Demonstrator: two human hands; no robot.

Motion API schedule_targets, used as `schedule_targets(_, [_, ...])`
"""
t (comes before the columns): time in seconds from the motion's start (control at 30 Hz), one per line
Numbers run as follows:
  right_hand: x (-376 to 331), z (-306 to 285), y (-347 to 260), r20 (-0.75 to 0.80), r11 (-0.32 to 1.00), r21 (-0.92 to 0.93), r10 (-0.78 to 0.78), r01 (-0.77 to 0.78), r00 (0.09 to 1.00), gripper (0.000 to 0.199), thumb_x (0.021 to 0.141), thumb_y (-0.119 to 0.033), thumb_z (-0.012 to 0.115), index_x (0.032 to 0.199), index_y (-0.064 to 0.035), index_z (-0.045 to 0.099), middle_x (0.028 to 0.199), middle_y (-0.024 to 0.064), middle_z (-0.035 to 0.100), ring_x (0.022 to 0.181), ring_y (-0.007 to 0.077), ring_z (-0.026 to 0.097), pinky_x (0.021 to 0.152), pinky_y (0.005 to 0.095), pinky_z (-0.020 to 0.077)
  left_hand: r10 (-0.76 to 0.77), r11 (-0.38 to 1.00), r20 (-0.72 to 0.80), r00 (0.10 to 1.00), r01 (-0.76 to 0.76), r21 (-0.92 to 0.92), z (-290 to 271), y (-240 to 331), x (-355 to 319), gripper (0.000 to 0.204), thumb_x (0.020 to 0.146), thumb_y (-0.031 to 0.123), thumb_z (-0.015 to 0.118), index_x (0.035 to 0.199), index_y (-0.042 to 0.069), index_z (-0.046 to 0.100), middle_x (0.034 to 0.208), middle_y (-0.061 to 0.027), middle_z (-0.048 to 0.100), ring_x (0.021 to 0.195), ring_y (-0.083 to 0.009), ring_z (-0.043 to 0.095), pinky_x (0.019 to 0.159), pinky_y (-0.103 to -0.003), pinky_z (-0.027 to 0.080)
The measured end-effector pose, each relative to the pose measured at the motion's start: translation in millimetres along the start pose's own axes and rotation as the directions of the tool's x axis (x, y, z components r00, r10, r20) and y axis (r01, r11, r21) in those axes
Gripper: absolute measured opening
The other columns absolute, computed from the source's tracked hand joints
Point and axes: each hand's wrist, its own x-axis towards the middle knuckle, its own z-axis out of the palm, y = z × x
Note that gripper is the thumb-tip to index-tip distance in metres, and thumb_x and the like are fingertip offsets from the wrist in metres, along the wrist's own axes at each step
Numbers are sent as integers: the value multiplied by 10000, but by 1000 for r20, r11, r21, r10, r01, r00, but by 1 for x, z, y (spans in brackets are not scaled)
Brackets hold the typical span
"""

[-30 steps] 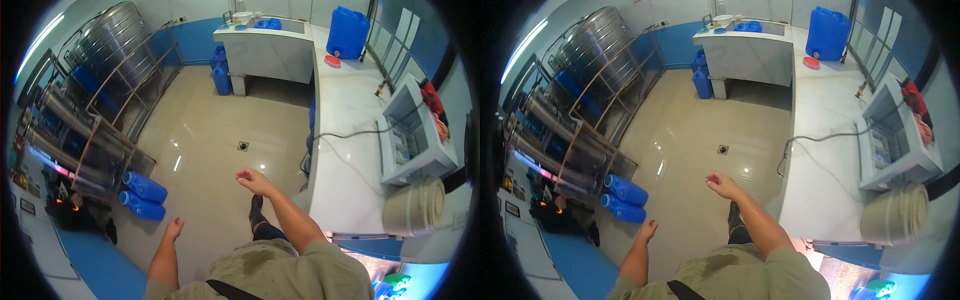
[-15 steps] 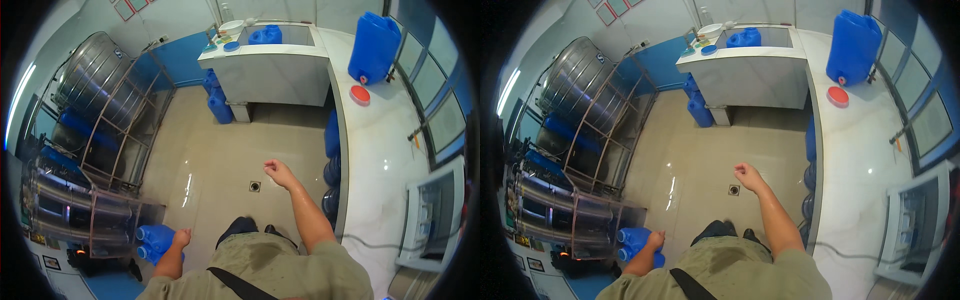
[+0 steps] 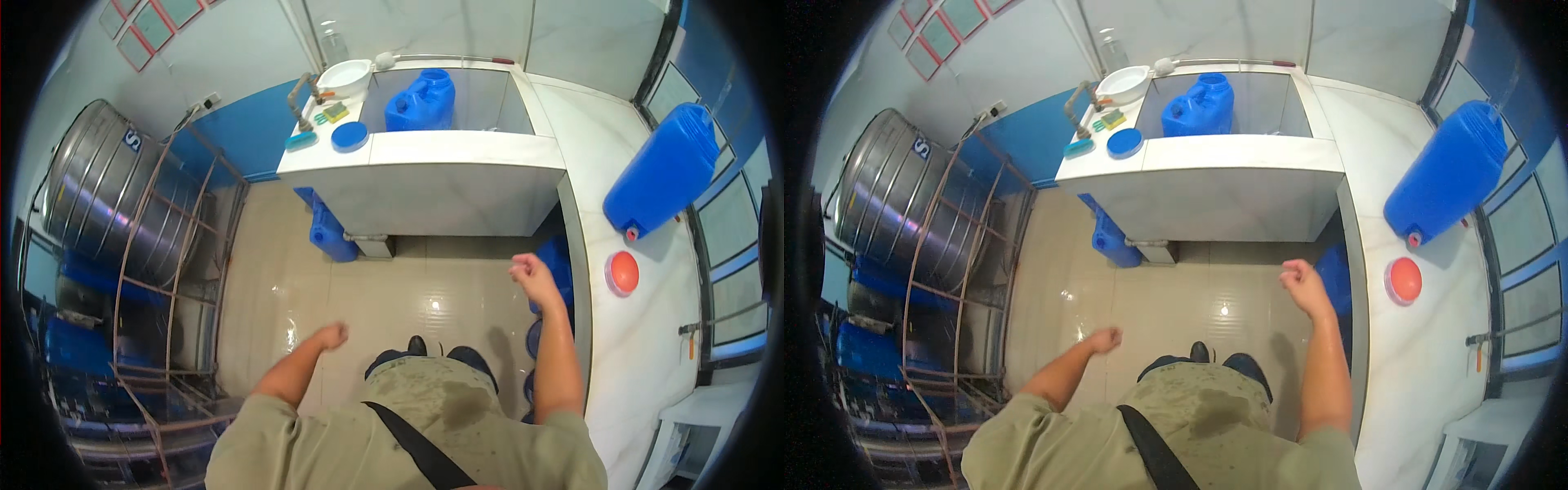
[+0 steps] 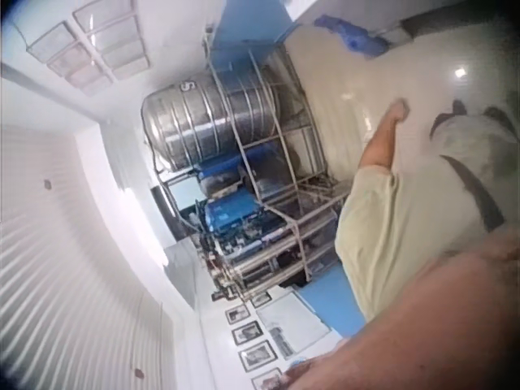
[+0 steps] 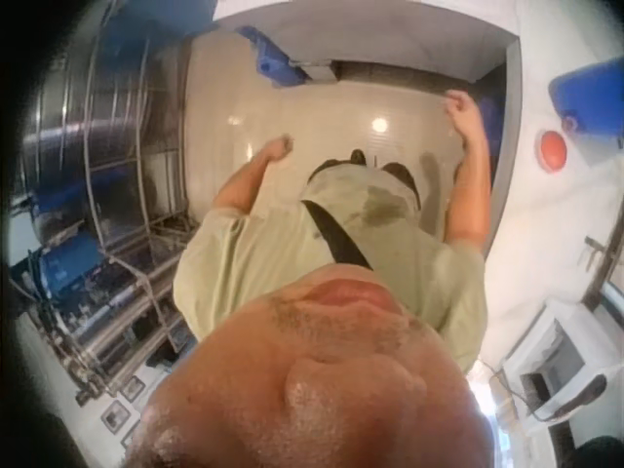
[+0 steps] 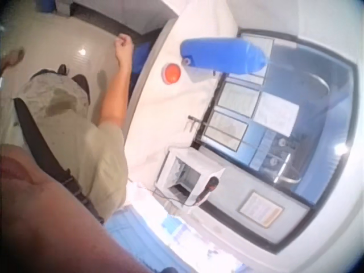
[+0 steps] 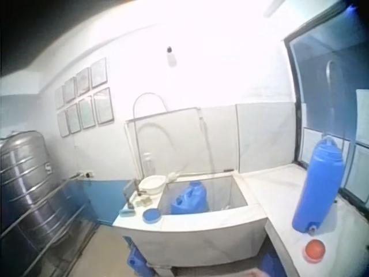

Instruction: The person scrubs the exterior of large blue plastic water containers by hand with a sponge and water, rinses them under a faucet, and wipes them down with a pink cloth. The person then places a seal over the neck of a full water jug and uses a heat gun to shrink it into place.

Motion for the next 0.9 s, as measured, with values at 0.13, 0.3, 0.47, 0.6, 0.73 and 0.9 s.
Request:
schedule_targets(0.13, [95, -42, -65, -109, 988, 126, -77, 91, 991, 348, 926, -152, 661, 1232, -5, 582, 927, 46, 681, 853, 108, 622, 779, 262, 496, 303, 949, -303, 904, -314, 12, -216, 144, 132, 330, 919, 270, 589, 1116, 7, 614, 1032, -218, 681, 967, -344, 670, 819, -444, 524])
schedule_targets(0.3, [245, -71, -147, -138, 962, 1, -269, 272, 953, 340, 939, -173, 661, 1225, -1, 594, 971, 72, 693, 889, 131, 641, 820, 276, 507, 382, 924, -399, 834, -361, 128, -408, 284, 253, 334, 900, 218, 620, 1174, 28, 642, 1077, -203, 680, 1013, -384, 648, 888, -430, 525])
schedule_targets(0.47, [445, -73, -183, -26, 910, -20, -413, 413, 910, 344, 949, -203, 637, 1234, -14, 609, 1061, 135, 709, 992, 223, 682, 887, 335, 529, 381, 916, -615, 690, -192, 352, -496, 346, 379, 382, 864, 226, 682, 1215, 80, 638, 1208, -184, 644, 1111, -379, 613, 955, -461, 495])
schedule_targets(0.6, [574, -48, -241, 97, 862, -102, -487, 496, 868, 324, 925, -175, 629, 1205, -12, 627, 1063, 163, 716, 970, 242, 694, 854, 349, 544, 159, 964, -676, 720, 34, 262, -530, 356, 457, 540, 875, 236, 675, 1366, 88, 505, 1226, -202, 640, 1145, -386, 610, 976, -470, 488])
schedule_targets(0.73, [670, -33, -276, 194, 957, 161, -269, 240, 943, 308, 902, -142, 631, 1175, 0, 637, 1034, 164, 715, 847, 205, 706, 712, 344, 566, 34, 993, -403, 915, 16, 120, -551, 371, 489, 661, 882, 254, 687, 1443, 69, 391, 1241, -246, 620, 1163, -410, 603, 987, -475, 476])
schedule_targets(0.9, [709, -38, -318, 331, 975, 71, -223, 211, 917, 312, 932, -76, 534, 1222, 25, 591, 1044, 98, 687, 827, 143, 673, 705, 270, 577, 74, 992, -418, 905, -111, -65, -580, 429, 483, 635, 917, 270, 670, 1441, 68, 375, 1207, -244, 619, 1119, -391, 625, 968, -456, 480])
